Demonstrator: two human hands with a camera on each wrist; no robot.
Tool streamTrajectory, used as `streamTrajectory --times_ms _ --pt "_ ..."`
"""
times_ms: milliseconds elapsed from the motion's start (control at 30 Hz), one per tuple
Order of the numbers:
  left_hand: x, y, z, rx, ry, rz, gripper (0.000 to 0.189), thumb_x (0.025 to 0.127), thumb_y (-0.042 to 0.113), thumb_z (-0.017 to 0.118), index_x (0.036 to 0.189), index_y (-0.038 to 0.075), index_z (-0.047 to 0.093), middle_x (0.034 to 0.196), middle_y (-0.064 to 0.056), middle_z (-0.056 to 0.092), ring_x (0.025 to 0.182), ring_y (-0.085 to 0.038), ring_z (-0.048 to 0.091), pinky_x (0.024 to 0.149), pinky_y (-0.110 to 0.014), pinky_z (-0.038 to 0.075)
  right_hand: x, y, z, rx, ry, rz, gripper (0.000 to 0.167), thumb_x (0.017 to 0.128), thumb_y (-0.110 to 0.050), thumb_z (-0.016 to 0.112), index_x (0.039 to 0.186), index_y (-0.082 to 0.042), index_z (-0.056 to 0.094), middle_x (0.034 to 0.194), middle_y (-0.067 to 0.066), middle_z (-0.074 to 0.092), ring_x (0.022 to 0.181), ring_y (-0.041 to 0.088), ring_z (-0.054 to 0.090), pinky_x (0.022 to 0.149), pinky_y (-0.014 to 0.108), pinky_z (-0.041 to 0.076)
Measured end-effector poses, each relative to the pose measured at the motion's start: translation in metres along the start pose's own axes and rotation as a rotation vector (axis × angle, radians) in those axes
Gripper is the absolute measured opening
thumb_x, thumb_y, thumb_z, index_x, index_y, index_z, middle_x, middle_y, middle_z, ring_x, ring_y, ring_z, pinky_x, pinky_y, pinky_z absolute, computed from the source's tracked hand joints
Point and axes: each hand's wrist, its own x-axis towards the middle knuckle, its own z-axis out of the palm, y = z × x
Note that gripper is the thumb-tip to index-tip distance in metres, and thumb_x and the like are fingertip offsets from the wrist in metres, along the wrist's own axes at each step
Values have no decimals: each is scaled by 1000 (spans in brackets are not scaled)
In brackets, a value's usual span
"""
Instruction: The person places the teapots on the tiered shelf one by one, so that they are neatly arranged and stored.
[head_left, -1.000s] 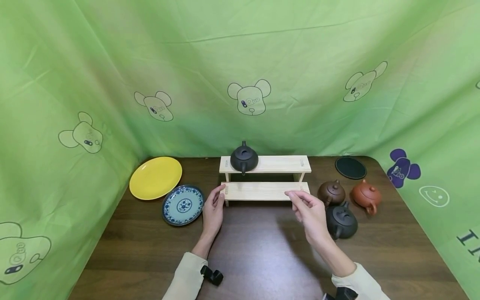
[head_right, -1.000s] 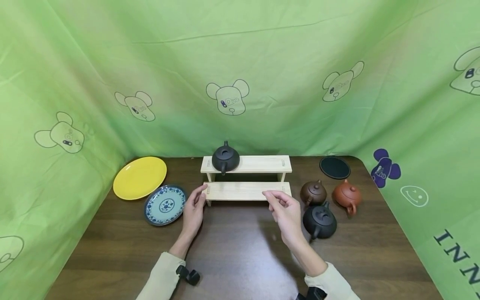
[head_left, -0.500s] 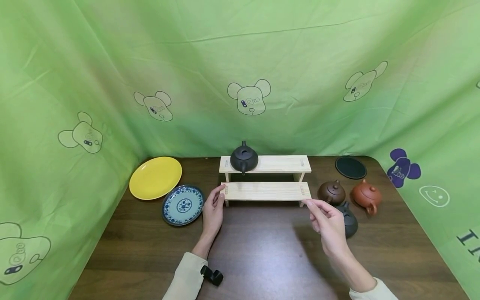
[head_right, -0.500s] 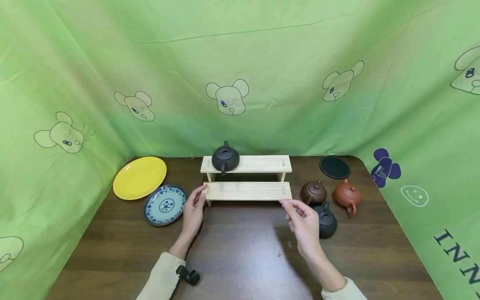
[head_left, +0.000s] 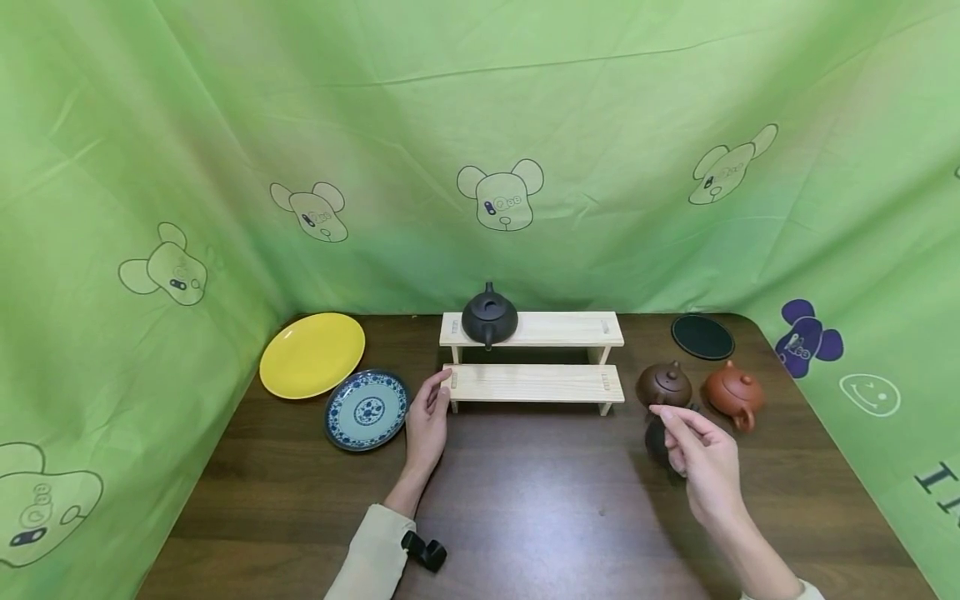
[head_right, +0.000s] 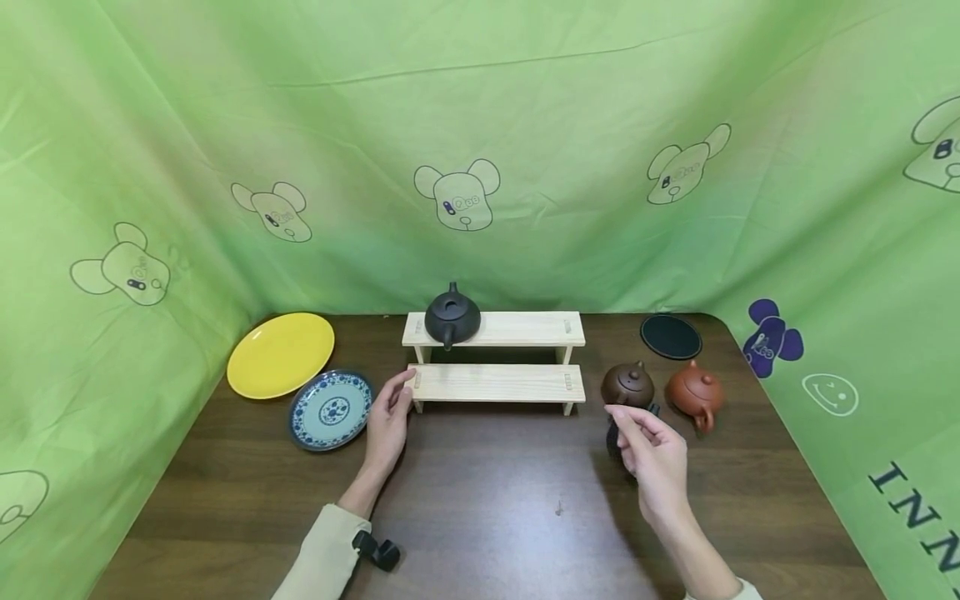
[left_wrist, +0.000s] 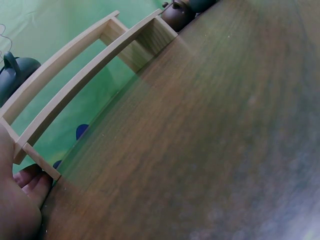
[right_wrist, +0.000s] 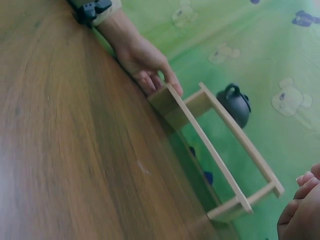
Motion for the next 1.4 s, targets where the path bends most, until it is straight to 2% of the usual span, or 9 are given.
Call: streamTrajectory --times_ms 267,433,500,633,800,900,1000,1133,1400 --pt "0 -2 -1 32 -9 37 31 116 10 58 143 7 72 149 -15 70 133 -30 68 100 -21 53 2 -7 -27 17 48 15 27 112 -2 63 103 -10 87 68 -6 60 50 6 39 52 34 15" --pt "5 -18 -2 53 5 85 29 115 16 61 140 14 76 146 -9 73 128 -21 70 99 -23 57 7 -17 -40 24 86 33 26 111 -2 65 102 -12 88 67 -6 62 49 2 45 53 33 15" --pt "8 -29 -3 39 6 84 28 115 22 63 139 21 77 146 -3 73 128 -14 69 99 -20 56 9 -21 -46 29 105 36 25 110 -2 66 103 -12 88 66 -6 62 49 2 44 53 33 15" --pt "7 -28 -4 26 -9 76 30 116 21 62 142 19 75 148 -5 72 130 -19 70 100 -22 56 15 -25 -60 26 128 52 26 110 -1 67 103 -13 89 66 -5 64 48 2 46 54 33 15" --pt "3 -20 -4 56 -7 88 30 116 21 61 142 18 75 149 -7 71 127 -21 70 97 -22 56 23 -23 -82 -61 83 107 26 110 -5 68 106 -20 89 70 -8 66 52 1 49 54 33 18" --pt "0 -9 -3 56 -8 87 31 116 18 60 143 11 73 150 -14 69 129 -28 70 98 -26 56 26 -20 -94 -100 71 132 27 110 -5 69 107 -23 90 71 -9 67 53 1 51 50 30 21" --pt "-2 -4 -2 54 -8 81 31 116 17 59 143 11 73 151 -14 69 130 -27 70 99 -25 56 27 -17 -103 -101 90 144 29 110 -4 69 106 -23 90 72 -9 70 53 1 52 47 22 31" --pt "-2 -6 -2 53 -2 93 31 116 17 60 143 12 74 150 -13 70 129 -25 70 99 -23 55 27 -15 -112 -104 117 159 29 109 -4 69 103 -24 90 73 -10 73 54 1 54 48 17 40" --pt "2 -16 -3 55 -13 112 31 116 23 59 143 15 74 150 -12 70 131 -27 69 101 -26 57 29 -14 -127 -108 192 156 31 108 -2 70 95 -25 87 69 -10 73 52 1 55 47 16 42"
